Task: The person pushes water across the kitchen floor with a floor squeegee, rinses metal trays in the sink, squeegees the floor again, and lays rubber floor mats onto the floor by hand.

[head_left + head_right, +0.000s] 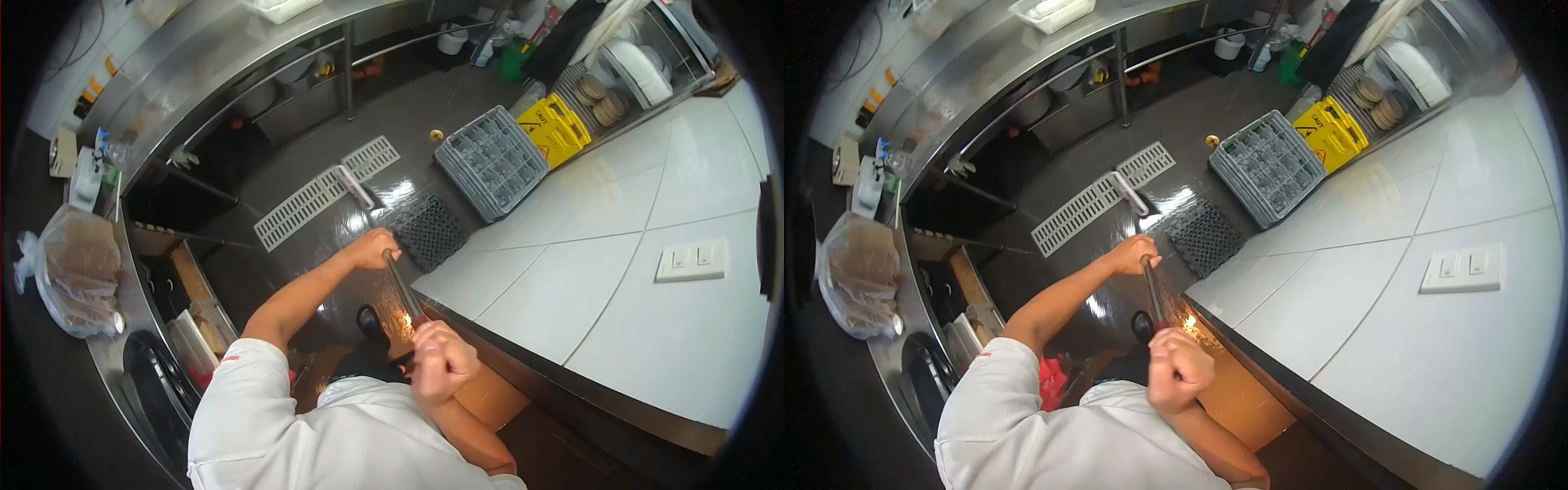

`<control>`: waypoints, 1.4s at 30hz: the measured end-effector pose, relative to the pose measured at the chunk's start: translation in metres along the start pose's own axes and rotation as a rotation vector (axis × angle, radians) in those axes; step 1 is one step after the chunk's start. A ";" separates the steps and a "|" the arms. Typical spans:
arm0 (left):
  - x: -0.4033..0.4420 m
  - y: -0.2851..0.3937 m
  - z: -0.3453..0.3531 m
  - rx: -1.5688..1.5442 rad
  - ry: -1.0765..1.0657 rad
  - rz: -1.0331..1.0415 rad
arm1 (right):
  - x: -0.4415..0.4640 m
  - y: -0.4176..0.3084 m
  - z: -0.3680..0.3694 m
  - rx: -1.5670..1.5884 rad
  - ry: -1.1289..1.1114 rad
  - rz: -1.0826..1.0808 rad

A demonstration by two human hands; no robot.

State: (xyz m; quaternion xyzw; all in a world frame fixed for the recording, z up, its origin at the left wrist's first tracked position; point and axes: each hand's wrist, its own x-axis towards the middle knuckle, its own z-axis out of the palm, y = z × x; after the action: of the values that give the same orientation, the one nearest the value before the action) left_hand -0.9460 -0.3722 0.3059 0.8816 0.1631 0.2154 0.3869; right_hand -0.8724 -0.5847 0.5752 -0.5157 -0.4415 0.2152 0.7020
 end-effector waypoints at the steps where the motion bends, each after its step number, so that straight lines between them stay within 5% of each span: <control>1: 0.002 0.006 -0.004 -0.002 0.015 -0.025 | 0.004 -0.005 -0.009 -0.006 0.056 0.019; 6: 0.014 0.047 -0.009 0.019 0.121 -0.058 | 0.010 -0.042 -0.044 0.141 0.189 0.001; 11: -0.016 0.039 0.013 0.023 0.183 -0.050 | -0.027 -0.017 -0.038 -0.052 -0.167 -0.053; 16: -0.071 0.054 0.046 0.024 0.163 -0.200 | -0.041 -0.031 -0.054 0.094 -0.215 0.111; 20: -0.096 0.080 0.043 0.139 0.137 -0.085 | -0.067 -0.055 -0.082 0.109 -0.340 0.025; 24: -0.073 0.093 0.014 0.218 0.132 0.092 | -0.111 -0.101 -0.104 -0.089 -0.148 -0.078; 29: -0.031 0.140 -0.062 0.284 0.186 0.051 | -0.220 -0.103 -0.181 -0.442 0.129 0.357; 35: 0.019 0.217 -0.135 0.076 0.350 0.011 | -0.341 -0.107 -0.249 -0.651 0.409 0.475; 42: 0.115 0.237 -0.146 -0.097 0.352 0.143 | -0.297 -0.120 -0.244 -0.553 0.687 0.359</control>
State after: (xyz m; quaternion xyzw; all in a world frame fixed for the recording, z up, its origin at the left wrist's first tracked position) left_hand -0.8931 -0.3840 0.6026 0.8201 0.1548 0.4006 0.3781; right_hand -0.8394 -0.9850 0.5478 -0.7926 -0.1287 0.0245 0.5955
